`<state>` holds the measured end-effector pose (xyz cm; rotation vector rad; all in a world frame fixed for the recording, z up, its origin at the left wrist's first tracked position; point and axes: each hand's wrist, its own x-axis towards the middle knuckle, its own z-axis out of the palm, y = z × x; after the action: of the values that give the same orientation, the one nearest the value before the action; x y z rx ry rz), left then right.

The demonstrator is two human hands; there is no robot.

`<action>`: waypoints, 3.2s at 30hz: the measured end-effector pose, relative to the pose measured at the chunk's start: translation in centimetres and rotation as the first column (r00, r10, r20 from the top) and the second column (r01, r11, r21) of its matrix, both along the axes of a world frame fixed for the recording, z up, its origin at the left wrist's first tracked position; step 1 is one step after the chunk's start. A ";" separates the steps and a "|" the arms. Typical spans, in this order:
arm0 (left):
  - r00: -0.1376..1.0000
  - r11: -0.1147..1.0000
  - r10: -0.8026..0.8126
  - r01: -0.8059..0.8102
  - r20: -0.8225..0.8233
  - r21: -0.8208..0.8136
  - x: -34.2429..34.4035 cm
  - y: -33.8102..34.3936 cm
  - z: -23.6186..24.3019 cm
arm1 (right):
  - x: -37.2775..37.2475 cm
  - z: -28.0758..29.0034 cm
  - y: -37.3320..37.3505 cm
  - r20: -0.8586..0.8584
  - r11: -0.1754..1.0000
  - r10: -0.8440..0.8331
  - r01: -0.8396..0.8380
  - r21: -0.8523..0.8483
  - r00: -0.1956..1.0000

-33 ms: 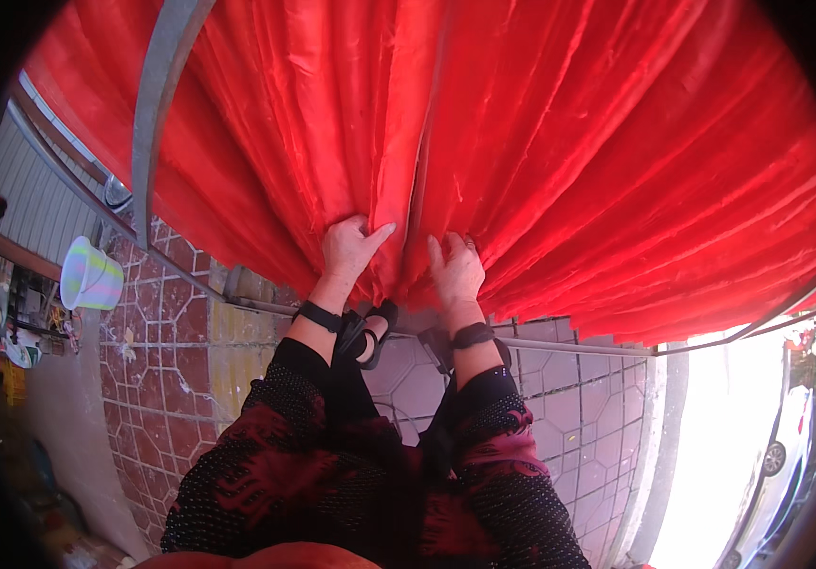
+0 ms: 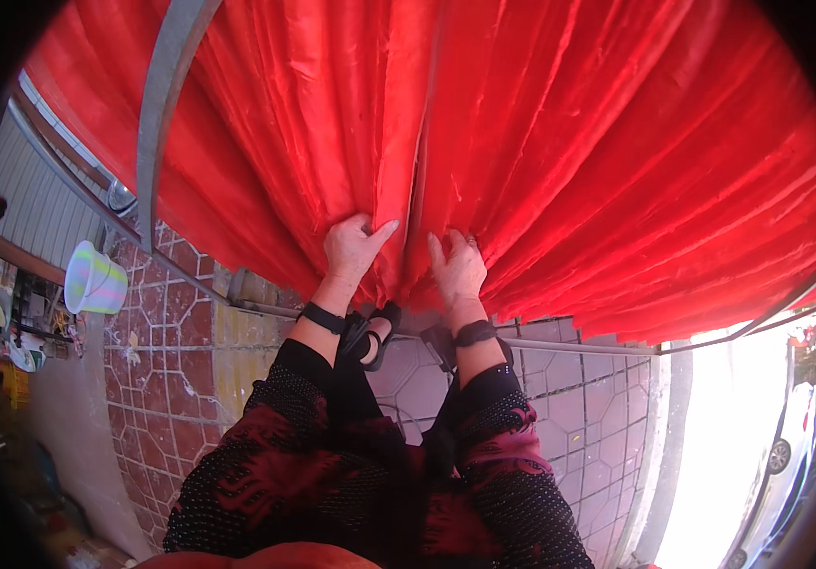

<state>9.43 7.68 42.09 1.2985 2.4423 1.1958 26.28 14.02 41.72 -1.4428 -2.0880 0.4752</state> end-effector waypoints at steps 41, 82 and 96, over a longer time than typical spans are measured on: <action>0.871 0.772 0.037 0.287 -0.491 0.567 -1.9 4.6 31.0 | -4.9 33.9 5.1 -0.146 0.810 0.205 -0.084 0.581 0.968; 0.877 0.821 0.136 0.161 -0.461 0.548 -4.0 3.8 29.4 | -2.7 36.2 6.8 -0.197 0.649 0.136 0.062 0.759 0.971; 0.991 0.922 -0.116 0.130 -0.059 0.365 -4.8 4.8 22.3 | -2.8 28.9 7.2 0.016 0.853 0.066 -0.065 0.518 0.998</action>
<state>4.60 12.49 64.37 1.5515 2.1873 1.6669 23.44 21.25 70.65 -1.0500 -2.0530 -0.0722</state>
